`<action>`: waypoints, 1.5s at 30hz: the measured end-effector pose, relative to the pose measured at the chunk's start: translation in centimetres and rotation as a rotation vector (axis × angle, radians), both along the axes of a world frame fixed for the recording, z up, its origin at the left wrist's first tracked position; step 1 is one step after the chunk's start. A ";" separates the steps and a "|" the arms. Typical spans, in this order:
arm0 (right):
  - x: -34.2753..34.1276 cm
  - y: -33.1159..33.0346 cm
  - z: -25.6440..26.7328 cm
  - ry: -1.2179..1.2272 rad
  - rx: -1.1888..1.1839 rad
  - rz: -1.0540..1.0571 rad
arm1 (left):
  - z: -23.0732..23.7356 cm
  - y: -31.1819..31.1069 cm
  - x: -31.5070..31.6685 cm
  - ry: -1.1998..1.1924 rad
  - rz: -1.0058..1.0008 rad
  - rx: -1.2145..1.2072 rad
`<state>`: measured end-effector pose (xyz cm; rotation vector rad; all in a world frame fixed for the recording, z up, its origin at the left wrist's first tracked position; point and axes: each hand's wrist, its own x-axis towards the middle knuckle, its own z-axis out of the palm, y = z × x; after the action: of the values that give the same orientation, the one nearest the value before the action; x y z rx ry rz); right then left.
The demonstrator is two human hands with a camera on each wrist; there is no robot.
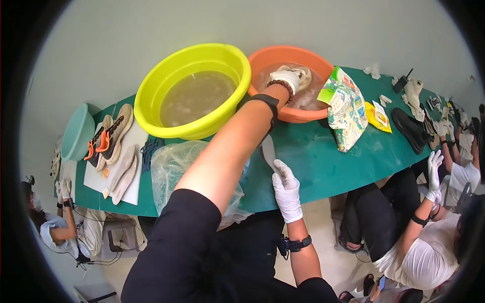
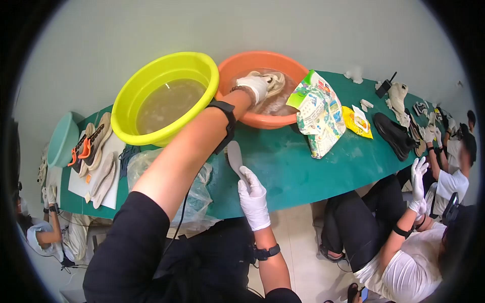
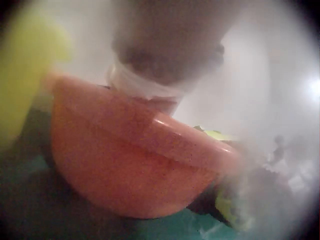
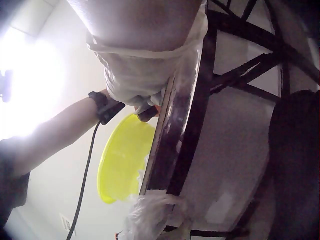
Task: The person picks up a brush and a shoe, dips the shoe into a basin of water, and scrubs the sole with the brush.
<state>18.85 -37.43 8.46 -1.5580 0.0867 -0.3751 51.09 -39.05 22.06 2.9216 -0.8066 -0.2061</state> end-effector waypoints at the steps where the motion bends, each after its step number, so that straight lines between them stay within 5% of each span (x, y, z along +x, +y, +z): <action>1: 0.1 0.1 0.1 0.011 0.032 0.000 | 0.5 0.4 -0.5 -0.020 -0.033 0.087; 4: 0.2 0.0 -0.1 0.031 0.034 0.007 | 0.1 0.8 -1.0 -0.038 -0.105 0.268; 11: 0.3 0.2 0.2 0.022 0.042 -0.012 | -0.4 2.2 1.8 0.186 -0.018 0.093; 15: 0.4 0.2 0.3 0.017 0.040 -0.012 | 2.3 3.4 0.8 0.066 -0.015 -0.181; 18: 0.5 0.0 -0.2 0.008 -0.004 -0.011 | 5.2 4.3 0.0 -0.291 -0.191 -0.067; 21: 0.5 0.0 -0.3 -0.003 -0.007 -0.019 | 10.3 6.1 -2.1 -0.208 -0.080 -0.204; 28: 0.3 0.1 -0.6 -0.018 -0.042 -0.019 | 8.8 6.9 1.2 -0.050 -0.072 -0.258; 31: 0.3 -0.1 -0.8 -0.018 -0.017 -0.019 | 8.3 6.8 1.0 0.064 0.067 -0.546; 34: 0.5 0.0 -0.7 -0.017 0.010 -0.022 | 7.9 7.3 -0.9 -0.235 -0.075 -0.411; 38: 0.3 -0.1 -0.9 0.006 0.026 -0.039 | 9.5 8.1 -1.5 -0.104 -0.003 -0.390; 43: 0.2 -0.7 -1.2 0.064 0.105 -0.018 | 11.7 15.2 -5.0 0.380 0.080 -1.215; 45: 0.2 -0.6 -1.0 0.068 0.125 -0.014 | 13.6 20.2 -9.6 0.250 -0.025 -1.356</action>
<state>19.00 -38.06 7.49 -1.4472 0.1709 -0.3221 41.53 -18.85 35.67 1.5723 -0.5678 0.0053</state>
